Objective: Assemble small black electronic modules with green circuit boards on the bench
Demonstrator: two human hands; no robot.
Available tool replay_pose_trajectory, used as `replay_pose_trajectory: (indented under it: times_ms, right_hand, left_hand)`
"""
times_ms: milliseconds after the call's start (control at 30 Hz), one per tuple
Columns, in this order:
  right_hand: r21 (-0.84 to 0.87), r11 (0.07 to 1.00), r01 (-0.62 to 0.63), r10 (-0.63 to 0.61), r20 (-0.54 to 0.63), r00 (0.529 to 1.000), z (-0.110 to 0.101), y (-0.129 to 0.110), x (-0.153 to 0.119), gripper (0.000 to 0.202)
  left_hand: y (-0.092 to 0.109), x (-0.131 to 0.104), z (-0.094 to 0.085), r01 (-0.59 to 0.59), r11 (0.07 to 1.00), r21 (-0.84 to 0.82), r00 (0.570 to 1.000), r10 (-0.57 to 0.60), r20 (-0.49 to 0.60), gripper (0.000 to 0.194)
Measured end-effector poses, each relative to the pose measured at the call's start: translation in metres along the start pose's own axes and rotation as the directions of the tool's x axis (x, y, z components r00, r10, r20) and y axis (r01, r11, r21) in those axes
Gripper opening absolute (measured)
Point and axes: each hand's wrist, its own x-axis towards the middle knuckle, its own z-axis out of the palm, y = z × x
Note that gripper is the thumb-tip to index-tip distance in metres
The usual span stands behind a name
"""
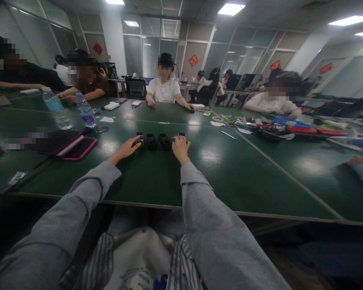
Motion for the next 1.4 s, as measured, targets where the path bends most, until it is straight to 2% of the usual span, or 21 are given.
replay_pose_trajectory:
  times_ms: [400, 667, 1400]
  right_hand:
    - [0.013, 1.0, 0.029, -0.029, 0.029, 0.999, -0.0011, -0.0029, -0.0005, 0.029]
    - [-0.005, 0.996, 0.085, -0.084, 0.103, 0.991, 0.0032, -0.0038, -0.0014, 0.032]
    - [-0.036, 0.994, 0.099, -0.095, 0.11, 0.989, 0.0049, -0.0039, -0.0009, 0.033]
  left_hand:
    - [0.0024, -0.0035, -0.0007, -0.045, 0.996, 0.083, 0.999, 0.044, 0.011, 0.061]
    - [0.0, -0.0024, 0.0018, -0.041, 0.995, 0.094, 0.999, 0.041, 0.006, 0.062]
    - [0.0007, -0.004, 0.0015, -0.05, 0.991, 0.122, 0.999, 0.05, 0.003, 0.064]
